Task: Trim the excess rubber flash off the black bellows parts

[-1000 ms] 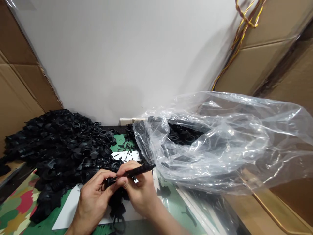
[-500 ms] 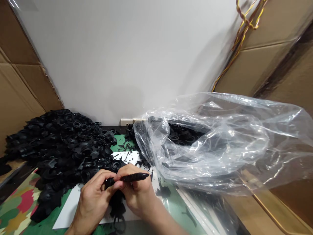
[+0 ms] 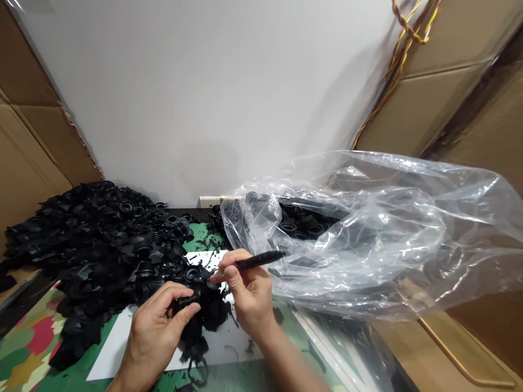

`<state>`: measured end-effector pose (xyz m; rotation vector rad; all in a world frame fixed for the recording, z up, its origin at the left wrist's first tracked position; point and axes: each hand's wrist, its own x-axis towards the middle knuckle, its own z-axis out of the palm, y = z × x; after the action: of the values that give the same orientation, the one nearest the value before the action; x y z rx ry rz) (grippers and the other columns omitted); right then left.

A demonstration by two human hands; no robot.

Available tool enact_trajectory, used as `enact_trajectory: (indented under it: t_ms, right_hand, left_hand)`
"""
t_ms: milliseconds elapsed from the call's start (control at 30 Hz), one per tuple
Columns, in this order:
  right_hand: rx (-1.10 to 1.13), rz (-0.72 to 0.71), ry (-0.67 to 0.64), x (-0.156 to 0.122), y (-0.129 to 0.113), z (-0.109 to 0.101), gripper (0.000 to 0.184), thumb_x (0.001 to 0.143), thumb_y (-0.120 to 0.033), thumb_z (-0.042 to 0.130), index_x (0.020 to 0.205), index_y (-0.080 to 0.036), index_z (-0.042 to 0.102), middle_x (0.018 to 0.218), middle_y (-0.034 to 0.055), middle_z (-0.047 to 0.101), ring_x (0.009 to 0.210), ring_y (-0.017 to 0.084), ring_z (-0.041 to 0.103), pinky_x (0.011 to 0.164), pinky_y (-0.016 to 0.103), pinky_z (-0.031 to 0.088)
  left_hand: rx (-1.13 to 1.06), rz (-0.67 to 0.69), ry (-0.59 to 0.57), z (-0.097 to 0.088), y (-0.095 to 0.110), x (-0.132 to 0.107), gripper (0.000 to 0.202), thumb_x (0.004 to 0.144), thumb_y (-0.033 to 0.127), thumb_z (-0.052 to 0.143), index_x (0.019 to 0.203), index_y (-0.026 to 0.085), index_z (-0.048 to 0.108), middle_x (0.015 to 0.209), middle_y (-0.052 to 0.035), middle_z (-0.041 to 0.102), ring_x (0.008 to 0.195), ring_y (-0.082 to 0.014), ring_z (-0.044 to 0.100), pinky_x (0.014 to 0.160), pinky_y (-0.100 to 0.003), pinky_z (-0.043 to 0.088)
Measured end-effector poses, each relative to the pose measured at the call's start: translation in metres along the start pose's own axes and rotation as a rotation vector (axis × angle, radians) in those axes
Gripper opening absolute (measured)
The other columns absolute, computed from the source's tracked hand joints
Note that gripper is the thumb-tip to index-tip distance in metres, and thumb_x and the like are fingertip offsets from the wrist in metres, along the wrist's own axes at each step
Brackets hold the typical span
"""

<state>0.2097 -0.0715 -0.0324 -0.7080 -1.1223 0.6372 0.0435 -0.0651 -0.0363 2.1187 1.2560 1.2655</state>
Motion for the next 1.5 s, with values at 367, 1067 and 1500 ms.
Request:
enact_trajectory:
  t_ms: [367,1067,1500]
  right_hand:
    - [-0.089,0.032,-0.138,-0.012,-0.007,0.018,0.019,0.085,-0.035,0.063,0.08,-0.018,0.067,0.073,0.0047,0.066,0.07,0.018,0.063,0.066,0.031,0.052]
    - [-0.449,-0.376,-0.019,-0.005,-0.006,0.013,0.013,0.09,-0.012,0.052,0.087,-0.021,0.059,0.075,0.0033,0.062,0.069,0.016,0.061,0.062,0.029,0.052]
    - [-0.179,0.1,-0.088,-0.004,-0.005,0.007,0.025,0.093,-0.036,0.045,0.077,-0.018,0.054,0.072,0.0024,0.056,0.067,0.016,0.056,0.064,0.031,0.047]
  left_hand:
    - [-0.04,0.017,-0.017,-0.002,0.006,0.003,0.016,0.081,0.034,0.065,0.073,0.021,0.065,0.068,0.0008,0.063,0.056,-0.0128,0.058,0.051,-0.021,0.046]
    - [-0.067,0.011,-0.036,0.002,0.003,-0.003,0.003,0.077,0.022,0.064,0.074,0.022,0.063,0.071,0.0,0.066,0.058,-0.015,0.06,0.055,-0.024,0.049]
    - [-0.084,-0.025,0.01,0.001,-0.003,-0.001,0.01,0.075,0.018,0.065,0.085,0.022,0.065,0.087,-0.0024,0.064,0.068,-0.0155,0.061,0.055,-0.023,0.048]
